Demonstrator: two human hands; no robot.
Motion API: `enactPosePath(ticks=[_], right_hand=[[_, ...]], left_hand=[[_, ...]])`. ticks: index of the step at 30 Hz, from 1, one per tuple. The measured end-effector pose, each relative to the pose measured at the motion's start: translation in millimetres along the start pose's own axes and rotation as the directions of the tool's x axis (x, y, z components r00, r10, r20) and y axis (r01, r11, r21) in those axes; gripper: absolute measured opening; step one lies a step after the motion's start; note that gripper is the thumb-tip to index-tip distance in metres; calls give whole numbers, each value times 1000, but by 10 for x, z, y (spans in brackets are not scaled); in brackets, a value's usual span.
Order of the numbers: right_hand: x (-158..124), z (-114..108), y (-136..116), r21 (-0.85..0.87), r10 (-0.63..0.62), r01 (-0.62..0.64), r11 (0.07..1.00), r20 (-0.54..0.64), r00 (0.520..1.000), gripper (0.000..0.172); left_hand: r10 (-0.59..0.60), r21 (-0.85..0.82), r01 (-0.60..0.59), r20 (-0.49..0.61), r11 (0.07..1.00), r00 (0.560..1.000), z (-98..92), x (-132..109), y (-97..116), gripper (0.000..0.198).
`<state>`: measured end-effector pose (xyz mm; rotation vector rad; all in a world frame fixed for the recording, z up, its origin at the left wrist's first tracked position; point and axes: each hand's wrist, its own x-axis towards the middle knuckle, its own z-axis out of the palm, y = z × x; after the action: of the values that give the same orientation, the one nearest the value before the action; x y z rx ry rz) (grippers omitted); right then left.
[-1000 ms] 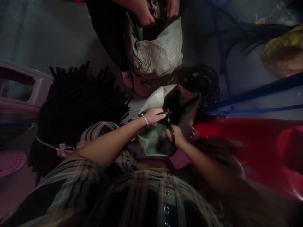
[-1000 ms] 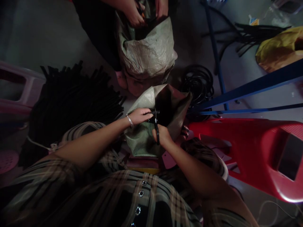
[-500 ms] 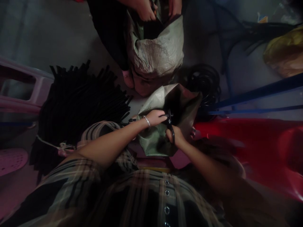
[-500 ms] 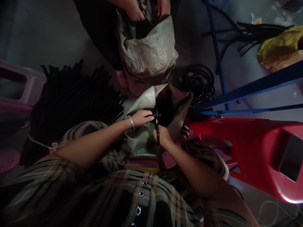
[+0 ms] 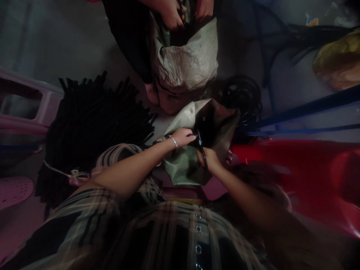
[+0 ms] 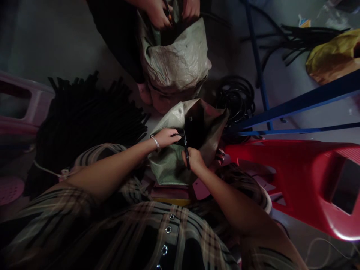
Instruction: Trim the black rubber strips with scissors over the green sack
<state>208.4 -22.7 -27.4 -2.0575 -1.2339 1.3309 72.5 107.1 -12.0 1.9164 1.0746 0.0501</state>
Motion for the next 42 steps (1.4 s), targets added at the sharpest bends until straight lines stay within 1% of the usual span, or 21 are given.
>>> enactPosePath(ticks=[2,4,8,12,15,17,19,23,25,28,31,35,38,42], right_hand=[[5,-1,-10,-25,1,-2,1000,-10,1000,24],[11,-3,-13,-29,10,-10,1000,-11,1000,22],[16,-22,-16,-42,27,-28,999,-15,1000,18],[37,-30,-42,-22,79,-79,997,-6,997,17],[55,-6,-77,-59,67,-68,996,-9,998,13],[50,13,-98,-88,47,-46,995,13,999,12],[33,25,-107,-114,21,-15,993,53,998,14],[7,33,-74,-166,-36,52,985,99,994,18],[12,33,-41,-179,-44,60,982,95,995,18],[25,30,-1,-192,-64,81,978,92,994,17],[30,27,19,-196,-86,104,975,98,991,16],[37,26,27,-247,-76,96,964,92,993,13],[43,21,25,-277,-78,99,956,85,993,8],[27,12,9,-267,-101,112,957,54,993,9]], left_hand=[[-29,-46,29,-5,999,1000,-12,2,-2,27],[-78,-138,76,-6,987,997,-29,1,-1,26],[-166,-387,171,47,906,985,-80,-6,32,22],[-191,-520,209,89,828,978,-126,-15,96,14],[-186,-575,203,88,792,978,-143,-9,116,12],[-168,-594,178,72,784,983,-144,-3,115,12],[-149,-602,159,67,782,987,-131,-3,114,12],[-156,-590,195,117,783,981,-57,-26,124,11],[-162,-568,213,138,795,977,-13,-40,125,14],[-153,-542,204,138,815,979,27,-50,116,14],[-140,-526,195,144,828,980,31,-51,106,12],[-134,-505,191,147,842,980,24,-46,95,10],[-134,-507,187,139,841,981,29,-40,79,9],[-120,-525,175,138,833,983,38,-40,64,10]])
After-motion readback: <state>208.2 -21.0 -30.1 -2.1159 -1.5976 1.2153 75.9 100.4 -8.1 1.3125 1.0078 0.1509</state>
